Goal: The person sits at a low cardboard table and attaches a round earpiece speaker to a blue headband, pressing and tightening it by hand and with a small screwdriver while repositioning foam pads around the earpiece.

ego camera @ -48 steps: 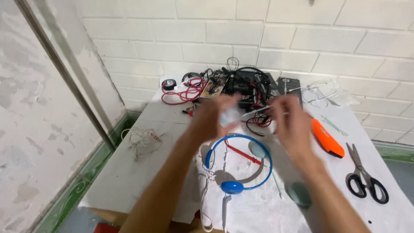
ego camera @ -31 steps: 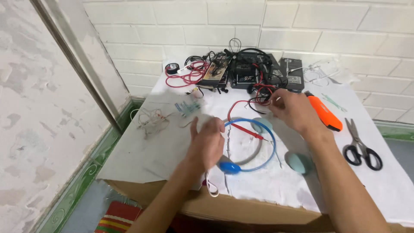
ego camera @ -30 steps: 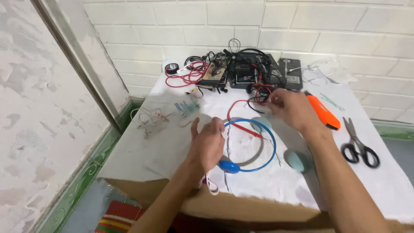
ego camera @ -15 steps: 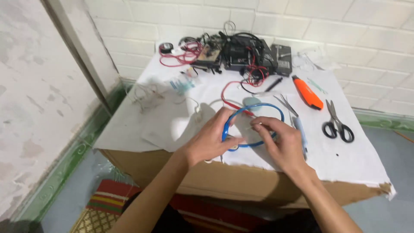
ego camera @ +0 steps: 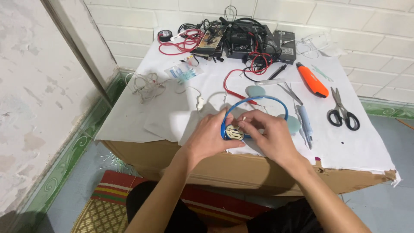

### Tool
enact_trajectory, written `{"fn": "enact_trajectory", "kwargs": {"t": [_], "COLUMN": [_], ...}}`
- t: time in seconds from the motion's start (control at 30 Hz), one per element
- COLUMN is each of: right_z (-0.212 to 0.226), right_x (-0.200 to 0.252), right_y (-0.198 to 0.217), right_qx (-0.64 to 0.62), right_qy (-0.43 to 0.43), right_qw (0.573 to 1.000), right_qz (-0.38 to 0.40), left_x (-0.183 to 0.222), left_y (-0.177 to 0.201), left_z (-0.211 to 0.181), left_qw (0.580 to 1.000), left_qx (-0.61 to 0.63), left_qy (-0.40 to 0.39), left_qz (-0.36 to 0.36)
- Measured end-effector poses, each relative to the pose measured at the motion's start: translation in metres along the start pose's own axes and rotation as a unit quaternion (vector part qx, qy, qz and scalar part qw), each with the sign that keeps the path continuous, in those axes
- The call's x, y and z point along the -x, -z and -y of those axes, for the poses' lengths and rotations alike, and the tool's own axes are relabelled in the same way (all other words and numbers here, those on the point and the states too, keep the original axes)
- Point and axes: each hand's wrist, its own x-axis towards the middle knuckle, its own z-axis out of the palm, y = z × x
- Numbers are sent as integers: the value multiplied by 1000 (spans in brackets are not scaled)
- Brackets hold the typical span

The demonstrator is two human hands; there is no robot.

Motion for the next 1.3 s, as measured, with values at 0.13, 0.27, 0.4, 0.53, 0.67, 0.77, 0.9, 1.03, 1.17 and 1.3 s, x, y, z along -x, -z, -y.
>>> {"fn": "enact_trajectory", "kwargs": {"t": [0.13,0.27,0.4,0.53,0.67,0.77,0.9,1.03,1.17,1.3], "right_z": [8,10,11,6,9,11,-5,-2,5,2], "right_x": [1,4,2,0,0,1,2,7,10,4], "right_y": [2,-7,-12,-17,-17,-19,-23,-27,-29,-25], "right_qx": [-6,32,89,61,118,88,56,81,36,71], "right_qy": [-9,-26,-75,-102,-100,-90,-83,-77,-90,-89], "right_qw": [1000,999,993,993,988,991,992,991,993,992], "right_qz": [15,16,3,9,-6,-31,-72,-77,-66,-49], "left_x": [4,5,3,3,7,8,6,7,6,8], "left_y": [-13,-12,-11,-12,-18,-20,-20,-20,-17,-16], "left_z": [19,13,12,14,16,18,17,20,18,18], "left_qw": [999,997,998,997,998,998,998,998,998,999], "left_qx": [49,50,25,24,22,19,15,12,25,24], "left_qy": [20,57,45,41,31,35,37,30,31,30], "left_qz": [7,-14,-41,-53,-50,-51,-56,-55,-42,-26]}}
